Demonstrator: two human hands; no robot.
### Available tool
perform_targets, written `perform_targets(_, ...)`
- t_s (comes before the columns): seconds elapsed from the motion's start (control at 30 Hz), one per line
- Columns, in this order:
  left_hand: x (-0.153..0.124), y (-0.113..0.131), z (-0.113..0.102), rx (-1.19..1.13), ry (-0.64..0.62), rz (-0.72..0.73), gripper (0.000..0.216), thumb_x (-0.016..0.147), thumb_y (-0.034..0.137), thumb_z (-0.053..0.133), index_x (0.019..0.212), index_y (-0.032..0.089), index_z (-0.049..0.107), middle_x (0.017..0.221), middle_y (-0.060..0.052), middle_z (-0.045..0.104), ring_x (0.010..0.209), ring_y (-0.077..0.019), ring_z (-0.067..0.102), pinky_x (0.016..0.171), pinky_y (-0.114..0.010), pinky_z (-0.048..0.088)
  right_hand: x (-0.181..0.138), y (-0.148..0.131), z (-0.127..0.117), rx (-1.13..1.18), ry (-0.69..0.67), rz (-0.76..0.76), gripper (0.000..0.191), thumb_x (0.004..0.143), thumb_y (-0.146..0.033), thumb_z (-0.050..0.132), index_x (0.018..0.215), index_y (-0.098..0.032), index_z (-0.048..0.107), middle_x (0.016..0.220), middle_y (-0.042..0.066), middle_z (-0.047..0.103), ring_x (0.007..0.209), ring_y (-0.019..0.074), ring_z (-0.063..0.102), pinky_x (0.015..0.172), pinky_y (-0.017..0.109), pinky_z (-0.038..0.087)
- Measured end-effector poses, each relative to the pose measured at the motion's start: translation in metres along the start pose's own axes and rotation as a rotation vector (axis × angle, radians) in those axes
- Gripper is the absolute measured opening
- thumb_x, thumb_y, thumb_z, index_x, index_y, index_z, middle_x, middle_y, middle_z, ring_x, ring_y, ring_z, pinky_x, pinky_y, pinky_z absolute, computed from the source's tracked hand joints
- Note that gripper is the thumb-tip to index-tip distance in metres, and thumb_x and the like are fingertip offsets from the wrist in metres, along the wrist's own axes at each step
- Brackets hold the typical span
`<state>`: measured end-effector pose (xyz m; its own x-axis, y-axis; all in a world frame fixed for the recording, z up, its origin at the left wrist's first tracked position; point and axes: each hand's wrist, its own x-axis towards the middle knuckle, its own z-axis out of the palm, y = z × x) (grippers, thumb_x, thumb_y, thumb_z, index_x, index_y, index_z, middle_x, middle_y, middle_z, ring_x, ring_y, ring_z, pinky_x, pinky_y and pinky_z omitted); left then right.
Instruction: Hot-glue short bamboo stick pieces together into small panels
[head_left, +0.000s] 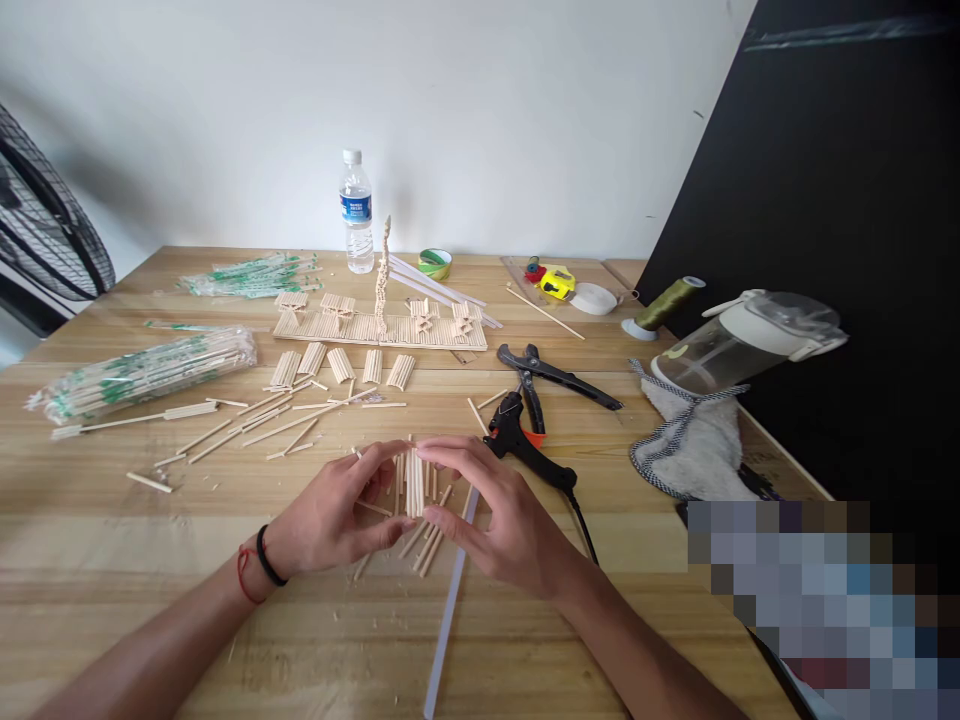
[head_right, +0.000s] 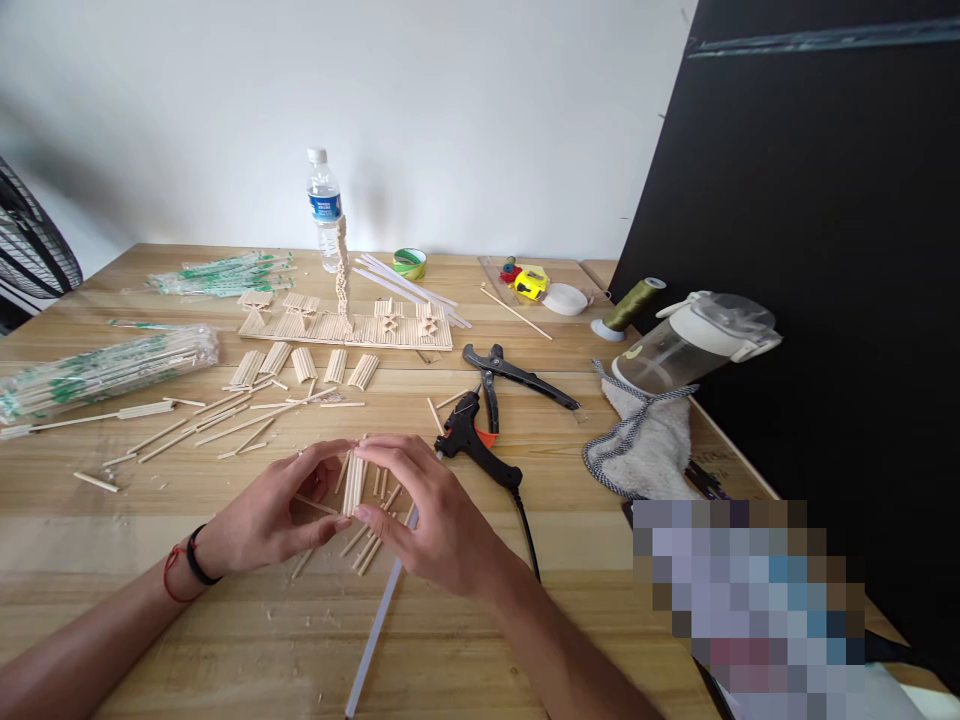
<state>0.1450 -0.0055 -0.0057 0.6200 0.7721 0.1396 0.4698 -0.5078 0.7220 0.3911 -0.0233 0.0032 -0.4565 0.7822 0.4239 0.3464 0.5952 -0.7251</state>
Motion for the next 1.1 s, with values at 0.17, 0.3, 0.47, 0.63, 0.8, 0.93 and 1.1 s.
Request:
perform_targets(0.17, 0.0003, 0.0002, 0.0, -0.013, 0.003, 0.004, 0.063, 0.097, 0.042, 0.066, 0.151, 0.019, 0.041, 0.085, 0.002, 0.055, 0.07, -0.0151, 0.05, 0.065, -0.026, 0.042, 0.0006, -0.0001, 0.0002, -0.008, 0.005, -0.006, 0.044, 0.099, -0.024, 0.069, 0.141, -0.029, 0.057, 0.14, 0.01, 0.067, 0.133, 0.0277, 0.062, 0.112, 0.049, 0.053)
perform_targets(0.3, 0.0006, -0.0002, -0.0004, -0.019, -0.001, 0.006, 0.064, 0.098, 0.043, 0.066, 0.151, 0.02, 0.041, 0.083, 0.002, 0.054, 0.069, -0.0151, 0.049, 0.064, -0.026, 0.041, 0.0007, 0.0001, 0.0005, -0.009, 0.009, -0.008, 0.044, 0.099, -0.025, 0.07, 0.141, -0.029, 0.058, 0.14, 0.01, 0.067, 0.132, 0.0278, 0.062, 0.112, 0.05, 0.054)
perform_targets(0.47, 0.0005, -0.0004, -0.0006, -0.027, -0.001, 0.01, 0.064, 0.098, 0.043, 0.066, 0.151, 0.02, 0.041, 0.084, 0.002, 0.054, 0.069, -0.0148, 0.049, 0.064, -0.026, 0.041, 0.0006, 0.0, 0.0008, -0.002, 0.005, -0.008, 0.043, 0.099, -0.025, 0.07, 0.141, -0.028, 0.057, 0.14, 0.01, 0.066, 0.133, 0.0267, 0.062, 0.113, 0.048, 0.053)
perform_targets(0.63, 0.0005, 0.0, -0.0004, -0.028, -0.007, 0.005, 0.063, 0.098, 0.044, 0.066, 0.15, 0.02, 0.041, 0.083, 0.003, 0.053, 0.068, -0.0148, 0.048, 0.064, -0.026, 0.041, 0.0009, -0.0006, 0.0002, -0.006, 0.006, -0.004, 0.043, 0.099, -0.028, 0.069, 0.141, -0.027, 0.058, 0.14, 0.01, 0.067, 0.132, 0.027, 0.062, 0.113, 0.047, 0.053)
perform_targets(0.8, 0.0004, 0.0002, -0.0002, -0.03, -0.005, -0.01, 0.062, 0.097, 0.045, 0.066, 0.149, 0.019, 0.042, 0.082, 0.003, 0.054, 0.069, -0.0151, 0.049, 0.063, -0.026, 0.041, 0.0004, 0.0002, 0.0004, -0.012, 0.006, -0.007, 0.044, 0.099, -0.03, 0.07, 0.141, -0.028, 0.058, 0.14, 0.011, 0.067, 0.132, 0.0286, 0.063, 0.111, 0.049, 0.054)
perform_targets(0.93, 0.0004, 0.0004, -0.0002, -0.029, -0.006, -0.001, 0.062, 0.098, 0.046, 0.065, 0.149, 0.019, 0.042, 0.082, 0.003, 0.054, 0.069, -0.0155, 0.05, 0.063, -0.026, 0.041, 0.0002, 0.0009, 0.001, -0.014, 0.0, -0.002, 0.045, 0.099, -0.029, 0.07, 0.142, -0.028, 0.057, 0.141, 0.011, 0.066, 0.133, 0.0286, 0.062, 0.112, 0.05, 0.054)
perform_targets(1.1, 0.0007, 0.0012, -0.001, -0.027, -0.004, 0.0, 0.06, 0.098, 0.044, 0.064, 0.148, 0.019, 0.043, 0.084, 0.002, 0.055, 0.07, -0.0157, 0.051, 0.064, -0.026, 0.041, 0.0, 0.001, 0.0017, -0.01, -0.006, 0.009, 0.045, 0.099, -0.028, 0.071, 0.142, -0.028, 0.057, 0.142, 0.011, 0.066, 0.134, 0.0272, 0.062, 0.113, 0.048, 0.053)
